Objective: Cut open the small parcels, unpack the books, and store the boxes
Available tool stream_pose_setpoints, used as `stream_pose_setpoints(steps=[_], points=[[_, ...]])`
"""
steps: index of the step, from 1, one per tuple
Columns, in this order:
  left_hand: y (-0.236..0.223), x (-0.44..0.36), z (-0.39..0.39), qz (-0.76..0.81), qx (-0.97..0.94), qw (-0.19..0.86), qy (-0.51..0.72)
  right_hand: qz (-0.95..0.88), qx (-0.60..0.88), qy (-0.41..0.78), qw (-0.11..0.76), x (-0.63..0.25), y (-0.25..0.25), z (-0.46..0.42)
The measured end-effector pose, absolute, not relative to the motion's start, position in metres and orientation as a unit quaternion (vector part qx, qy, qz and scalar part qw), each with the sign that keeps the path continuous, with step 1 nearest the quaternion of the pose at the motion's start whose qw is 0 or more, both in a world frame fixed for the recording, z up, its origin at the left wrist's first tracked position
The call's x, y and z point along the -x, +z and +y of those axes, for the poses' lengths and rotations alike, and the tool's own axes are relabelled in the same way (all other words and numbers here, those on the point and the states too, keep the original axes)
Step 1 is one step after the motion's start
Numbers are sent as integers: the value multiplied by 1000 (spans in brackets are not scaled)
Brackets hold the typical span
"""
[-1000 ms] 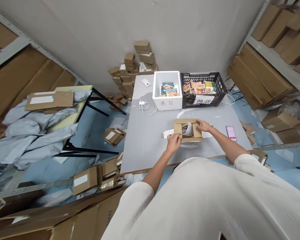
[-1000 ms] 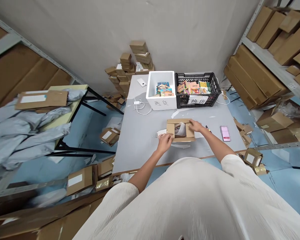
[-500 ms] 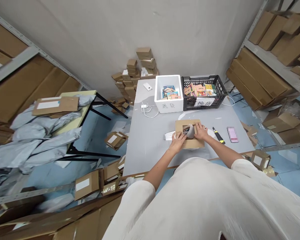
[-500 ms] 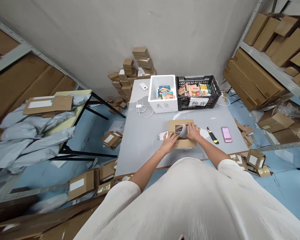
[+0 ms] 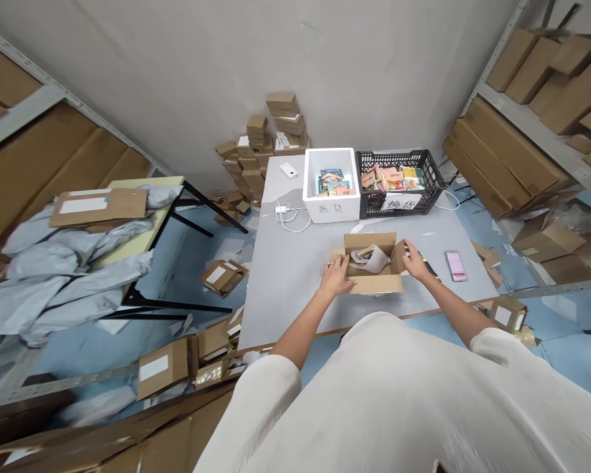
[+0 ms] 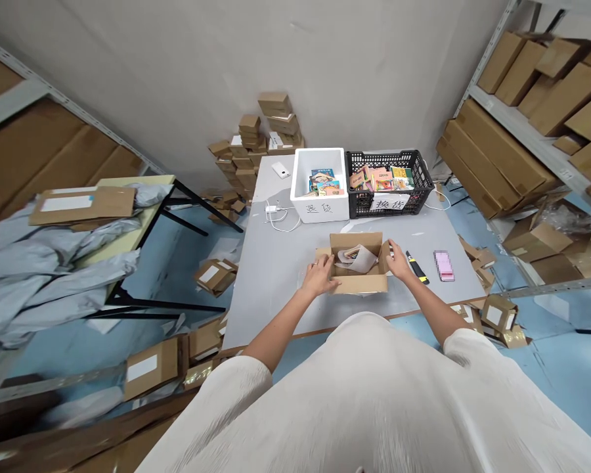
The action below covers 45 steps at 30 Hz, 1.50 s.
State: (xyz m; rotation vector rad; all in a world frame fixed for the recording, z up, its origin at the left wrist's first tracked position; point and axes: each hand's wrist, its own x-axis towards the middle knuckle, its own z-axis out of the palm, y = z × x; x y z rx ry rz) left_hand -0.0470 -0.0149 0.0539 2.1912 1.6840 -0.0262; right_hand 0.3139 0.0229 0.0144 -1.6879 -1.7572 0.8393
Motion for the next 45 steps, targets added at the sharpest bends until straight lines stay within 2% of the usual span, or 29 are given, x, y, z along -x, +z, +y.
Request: stream_pose_setpoints(steps=[3, 8, 13, 17, 25, 37, 45], points=[[56, 47, 8, 568, -793, 218, -41, -673, 659, 230, 245, -331, 9, 14], [54, 45, 39, 533, -798, 263, -101, -704, 685, 138, 126, -334, 12, 8], [44, 44, 47, 522, -797, 283, -111, -786, 616, 63, 8, -300, 44, 21], [38, 43, 46, 524, -796, 285, -102, -822, 565, 50, -58, -259, 65, 42], [34, 40, 34, 545, -785, 284, -76, -821, 558, 77, -91, -213, 72, 60], [30, 38, 19, 580, -757, 296, -57, -826, 555, 90, -39, -202, 50, 63], [34, 38, 19, 581, -755, 296, -68, -830, 550, 86, -40, -200, 45, 66]])
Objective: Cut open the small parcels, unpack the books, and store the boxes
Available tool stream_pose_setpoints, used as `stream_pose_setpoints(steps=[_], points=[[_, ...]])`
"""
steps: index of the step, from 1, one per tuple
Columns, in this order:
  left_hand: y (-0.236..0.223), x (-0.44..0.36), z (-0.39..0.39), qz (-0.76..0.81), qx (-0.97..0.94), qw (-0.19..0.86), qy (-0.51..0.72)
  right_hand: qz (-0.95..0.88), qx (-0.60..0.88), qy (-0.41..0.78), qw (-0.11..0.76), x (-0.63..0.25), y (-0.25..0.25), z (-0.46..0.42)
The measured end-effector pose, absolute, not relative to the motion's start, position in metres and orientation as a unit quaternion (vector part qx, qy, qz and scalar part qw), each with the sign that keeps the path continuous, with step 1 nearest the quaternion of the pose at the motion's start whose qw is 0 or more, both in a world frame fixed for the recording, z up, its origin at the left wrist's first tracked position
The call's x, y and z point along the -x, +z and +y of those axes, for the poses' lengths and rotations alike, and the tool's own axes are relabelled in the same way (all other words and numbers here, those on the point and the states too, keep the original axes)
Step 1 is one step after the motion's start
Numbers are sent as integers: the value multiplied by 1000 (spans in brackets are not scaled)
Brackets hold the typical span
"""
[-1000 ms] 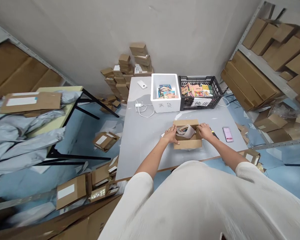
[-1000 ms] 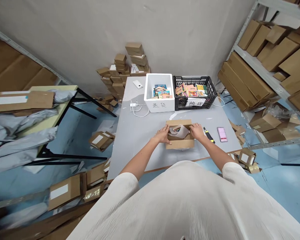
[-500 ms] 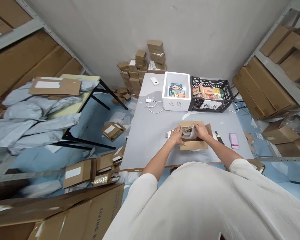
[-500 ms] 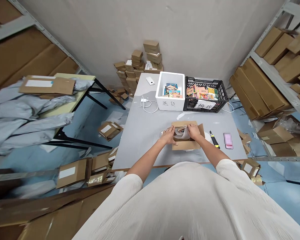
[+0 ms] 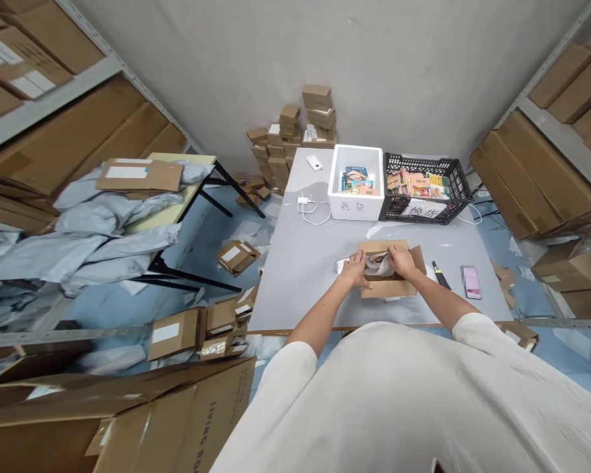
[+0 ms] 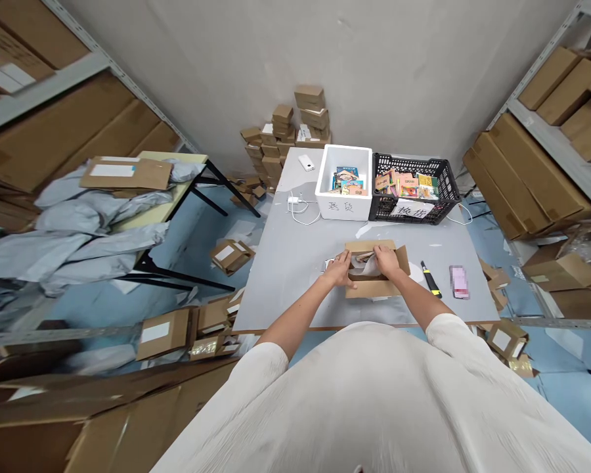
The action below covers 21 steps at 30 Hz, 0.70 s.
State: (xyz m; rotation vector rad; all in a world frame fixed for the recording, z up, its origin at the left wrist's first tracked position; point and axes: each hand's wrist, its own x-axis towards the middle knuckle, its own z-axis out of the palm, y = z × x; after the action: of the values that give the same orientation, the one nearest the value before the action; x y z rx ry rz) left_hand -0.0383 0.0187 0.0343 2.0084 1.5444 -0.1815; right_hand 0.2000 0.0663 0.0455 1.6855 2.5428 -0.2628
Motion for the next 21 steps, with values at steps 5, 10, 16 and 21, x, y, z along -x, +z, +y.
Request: stream_pose_setpoints(steps=[5, 10, 16, 21], points=[[34, 39, 18, 578, -757, 296, -72, 843, -529, -78, 55, -199, 48, 64], [35, 38, 18, 580, -755, 297, -76, 864, -485, -118, 66, -196, 55, 62], [39, 40, 19, 583, -753, 293, -86, 848, -515, -126, -5, -208, 78, 72], [42, 41, 20, 583, -754, 285, -97, 733, -625, -155, -220, -263, 102, 101]])
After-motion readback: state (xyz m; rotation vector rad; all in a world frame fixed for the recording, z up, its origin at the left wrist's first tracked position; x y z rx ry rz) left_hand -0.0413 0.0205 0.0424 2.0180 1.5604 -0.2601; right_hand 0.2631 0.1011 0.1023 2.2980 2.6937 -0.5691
